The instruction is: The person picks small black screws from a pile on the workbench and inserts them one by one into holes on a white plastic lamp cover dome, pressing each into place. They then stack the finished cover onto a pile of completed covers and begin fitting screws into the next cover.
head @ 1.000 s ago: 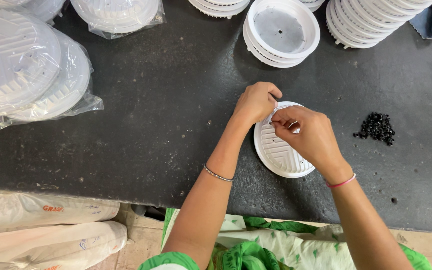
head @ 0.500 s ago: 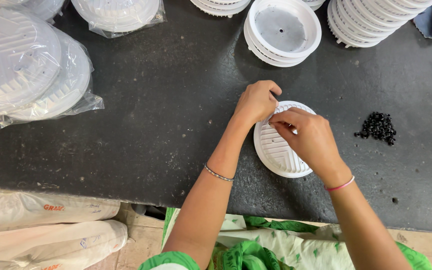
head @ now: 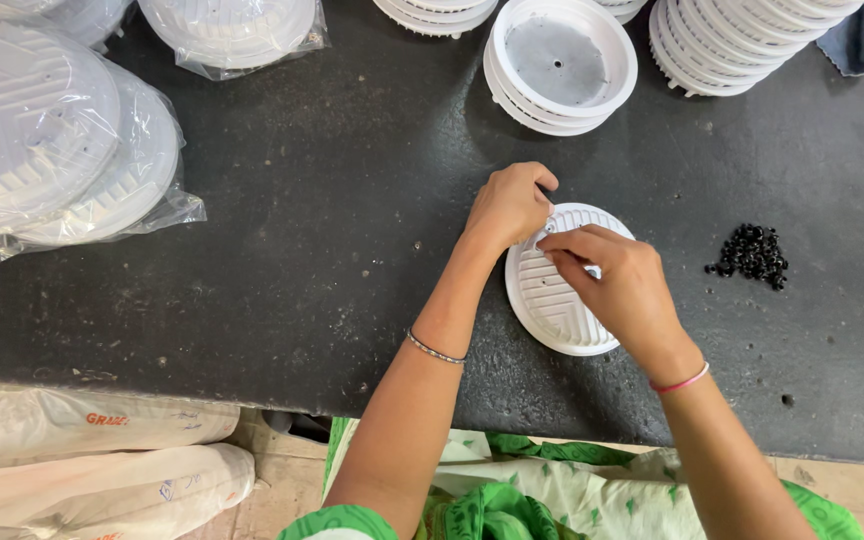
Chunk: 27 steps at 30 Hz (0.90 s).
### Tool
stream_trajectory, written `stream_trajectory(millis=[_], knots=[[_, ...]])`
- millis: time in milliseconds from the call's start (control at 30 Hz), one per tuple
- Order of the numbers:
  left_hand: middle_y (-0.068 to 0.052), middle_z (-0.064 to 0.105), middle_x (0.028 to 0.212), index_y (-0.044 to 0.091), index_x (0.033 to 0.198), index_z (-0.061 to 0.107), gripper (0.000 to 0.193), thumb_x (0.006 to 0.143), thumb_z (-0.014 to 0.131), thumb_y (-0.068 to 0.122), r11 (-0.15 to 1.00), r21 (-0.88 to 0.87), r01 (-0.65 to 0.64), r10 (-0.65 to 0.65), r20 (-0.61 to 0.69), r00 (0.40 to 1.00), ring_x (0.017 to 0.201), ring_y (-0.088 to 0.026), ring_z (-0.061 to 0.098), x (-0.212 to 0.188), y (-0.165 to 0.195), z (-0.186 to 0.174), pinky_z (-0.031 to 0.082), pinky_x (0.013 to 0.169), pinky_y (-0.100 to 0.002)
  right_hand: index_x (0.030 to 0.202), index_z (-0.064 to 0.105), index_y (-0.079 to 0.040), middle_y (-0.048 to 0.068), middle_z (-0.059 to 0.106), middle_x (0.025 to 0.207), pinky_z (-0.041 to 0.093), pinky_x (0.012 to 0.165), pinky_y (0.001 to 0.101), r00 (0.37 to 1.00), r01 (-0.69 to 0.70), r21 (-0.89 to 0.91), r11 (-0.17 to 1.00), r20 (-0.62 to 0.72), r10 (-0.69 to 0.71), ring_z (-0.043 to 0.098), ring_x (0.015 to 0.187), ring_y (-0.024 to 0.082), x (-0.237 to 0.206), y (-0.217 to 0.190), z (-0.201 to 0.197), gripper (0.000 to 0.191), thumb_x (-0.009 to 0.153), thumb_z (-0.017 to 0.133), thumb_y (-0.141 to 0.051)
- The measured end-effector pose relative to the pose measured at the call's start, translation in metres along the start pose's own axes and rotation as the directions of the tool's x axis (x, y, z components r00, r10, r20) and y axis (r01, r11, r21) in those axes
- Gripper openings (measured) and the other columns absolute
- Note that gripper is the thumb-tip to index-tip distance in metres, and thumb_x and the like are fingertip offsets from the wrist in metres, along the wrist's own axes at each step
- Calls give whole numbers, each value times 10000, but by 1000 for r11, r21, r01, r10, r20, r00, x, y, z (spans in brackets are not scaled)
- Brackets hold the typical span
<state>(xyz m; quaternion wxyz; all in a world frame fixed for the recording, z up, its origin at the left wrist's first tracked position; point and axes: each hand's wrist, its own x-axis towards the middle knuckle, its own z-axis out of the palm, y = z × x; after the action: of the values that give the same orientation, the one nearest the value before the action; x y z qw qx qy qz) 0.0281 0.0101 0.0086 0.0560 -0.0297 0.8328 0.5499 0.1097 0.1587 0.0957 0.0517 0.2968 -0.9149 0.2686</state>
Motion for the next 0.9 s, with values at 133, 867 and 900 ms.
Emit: stream_trajectory(millis=[133, 867, 900], knots=[[-58, 794, 936, 111, 1123, 738, 330, 795, 722, 84, 1000, -5, 1, -1, 3, 1000, 913, -219, 764, -1, -1, -2, 587, 835, -364, 1104, 743, -30, 92, 787, 964, 612, 790, 295, 989, -145, 213, 966, 2, 148, 785, 855, 191, 4, 2, 2, 223, 885, 735, -68], [-120, 788, 907, 59, 1125, 741, 330, 799, 766, 102, 990, -105, -96, 99, 23, 995, 827, -207, 761, 2, 3, 8, 591, 761, -326, 1012, 722, 10, 75, 731, 888, 580, 726, 267, 972, -107, 213, 971, -182, 147, 701, 772, 115, -8, 21, -13, 143, 877, 748, -30], [-127, 790, 900, 51, 1123, 744, 325, 802, 765, 100, 988, -112, -103, 106, 22, 994, 822, -208, 760, 1, 2, 9, 589, 762, -324, 1024, 720, 10, 64, 738, 907, 582, 744, 264, 956, -128, 279, 952, -221, 194, 701, 799, 103, -12, 27, -18, 134, 899, 746, -31]])
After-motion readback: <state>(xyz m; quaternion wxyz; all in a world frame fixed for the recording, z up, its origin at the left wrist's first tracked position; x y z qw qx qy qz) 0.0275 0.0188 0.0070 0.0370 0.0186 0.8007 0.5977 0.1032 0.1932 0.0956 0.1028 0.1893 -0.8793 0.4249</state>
